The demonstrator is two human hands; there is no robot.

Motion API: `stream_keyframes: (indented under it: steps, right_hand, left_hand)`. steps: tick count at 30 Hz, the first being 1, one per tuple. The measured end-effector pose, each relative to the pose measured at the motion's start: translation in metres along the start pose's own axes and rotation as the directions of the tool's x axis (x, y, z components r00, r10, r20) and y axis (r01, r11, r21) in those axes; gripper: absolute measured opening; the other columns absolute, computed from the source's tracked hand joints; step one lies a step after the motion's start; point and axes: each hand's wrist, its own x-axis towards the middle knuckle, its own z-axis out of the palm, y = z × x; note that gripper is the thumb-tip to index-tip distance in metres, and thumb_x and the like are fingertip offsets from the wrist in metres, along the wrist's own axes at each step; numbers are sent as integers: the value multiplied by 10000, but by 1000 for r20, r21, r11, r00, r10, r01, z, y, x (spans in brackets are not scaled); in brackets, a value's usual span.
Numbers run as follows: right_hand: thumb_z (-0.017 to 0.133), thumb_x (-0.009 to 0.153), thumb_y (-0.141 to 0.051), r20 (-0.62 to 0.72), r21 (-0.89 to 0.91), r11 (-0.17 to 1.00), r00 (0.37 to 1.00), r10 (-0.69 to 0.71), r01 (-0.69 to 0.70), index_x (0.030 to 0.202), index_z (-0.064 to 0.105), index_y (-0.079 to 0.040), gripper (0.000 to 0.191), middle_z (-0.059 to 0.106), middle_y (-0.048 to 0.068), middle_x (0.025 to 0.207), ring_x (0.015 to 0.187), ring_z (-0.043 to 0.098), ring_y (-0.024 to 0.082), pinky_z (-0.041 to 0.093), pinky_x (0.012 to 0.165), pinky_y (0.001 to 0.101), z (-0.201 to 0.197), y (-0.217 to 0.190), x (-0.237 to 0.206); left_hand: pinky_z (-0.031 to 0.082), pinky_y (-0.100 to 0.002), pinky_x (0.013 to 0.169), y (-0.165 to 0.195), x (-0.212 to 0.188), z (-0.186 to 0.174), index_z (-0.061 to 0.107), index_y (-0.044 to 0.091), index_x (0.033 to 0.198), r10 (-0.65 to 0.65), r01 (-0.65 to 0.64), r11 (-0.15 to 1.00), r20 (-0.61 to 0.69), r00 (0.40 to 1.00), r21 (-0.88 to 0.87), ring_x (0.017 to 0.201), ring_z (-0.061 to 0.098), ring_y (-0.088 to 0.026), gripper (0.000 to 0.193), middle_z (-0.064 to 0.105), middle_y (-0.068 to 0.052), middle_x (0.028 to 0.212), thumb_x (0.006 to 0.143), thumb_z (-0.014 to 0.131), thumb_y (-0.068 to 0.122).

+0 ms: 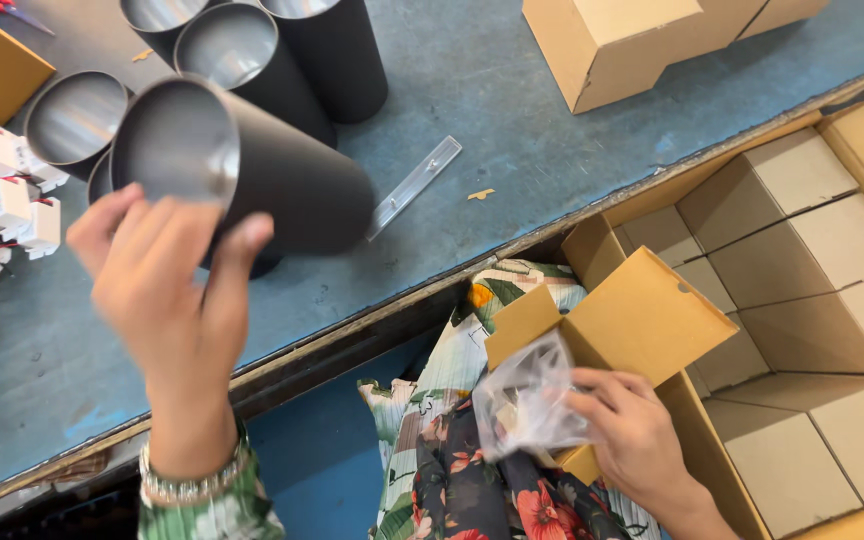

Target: The person repeatedly opens small cardboard boxes, removes a plastic-wrapped cylindrical item, places it into a black cylindrical container on the table, then closes the box and sets it aside. The process is repeated multiple times with different boxes.

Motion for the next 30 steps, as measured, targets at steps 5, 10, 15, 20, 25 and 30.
stream_keyframes:
  steps: [5,10,15,20,25,30]
  right_hand:
    - [683,740,-48,19,-41,997,998,-63,64,1083,718,-167,365,725,32,1105,993,657,295,503,909,403,-8,-8,6]
    - [633,825,-385,70,-46,995,994,-84,87,1012,701,-42,396,690,103,1095,1007,608,336,448,963,448,-18,-15,11]
    - [509,883,-637,407,-189,979,914,6,78,870,715,-59,614,695,79,973,1016,615,298,334,1057,499,-24,-22,22]
    - [536,839,-674,572,-200,979,815,94,27,904,741,-78,634,703,73,938,1052,610,290,294,1075,512,-25,-29,32]
    - [617,861,-585,355,-99,984,929,-102,146,897,730,-38,560,714,104,933,1014,624,277,349,1046,516,-32,-20,31]
    - [697,933,-296,-31,197,965,983,184,-174,1060,741,-93,242,768,53,1148,1102,717,173,545,943,349,-77,24,0]
  left_hand:
    - [362,-352,1063,-53,19,52,682,64,972,130,-135,976,43,991,170,838,597,-197,167,632,-2,854,1017,782,191]
    - [352,-361,1061,-58,23,88,677,86,967,164,-178,960,80,983,216,858,607,-191,190,629,-4,847,1041,785,224]
    - [329,-409,1125,-48,40,90,690,97,1084,118,-157,909,123,985,385,964,616,-197,219,663,-16,1002,949,775,248]
    - [304,-520,1000,21,21,77,628,61,1302,171,-188,969,115,978,157,1190,497,-435,739,571,-250,1313,732,901,442]
    - [389,-487,1020,111,-33,75,673,73,1147,676,-121,657,510,532,-744,1086,623,-299,646,667,-90,1042,666,829,476]
    - [399,-474,1021,137,-72,103,668,21,971,718,-182,685,612,330,-705,982,632,-319,627,648,-120,933,719,791,581]
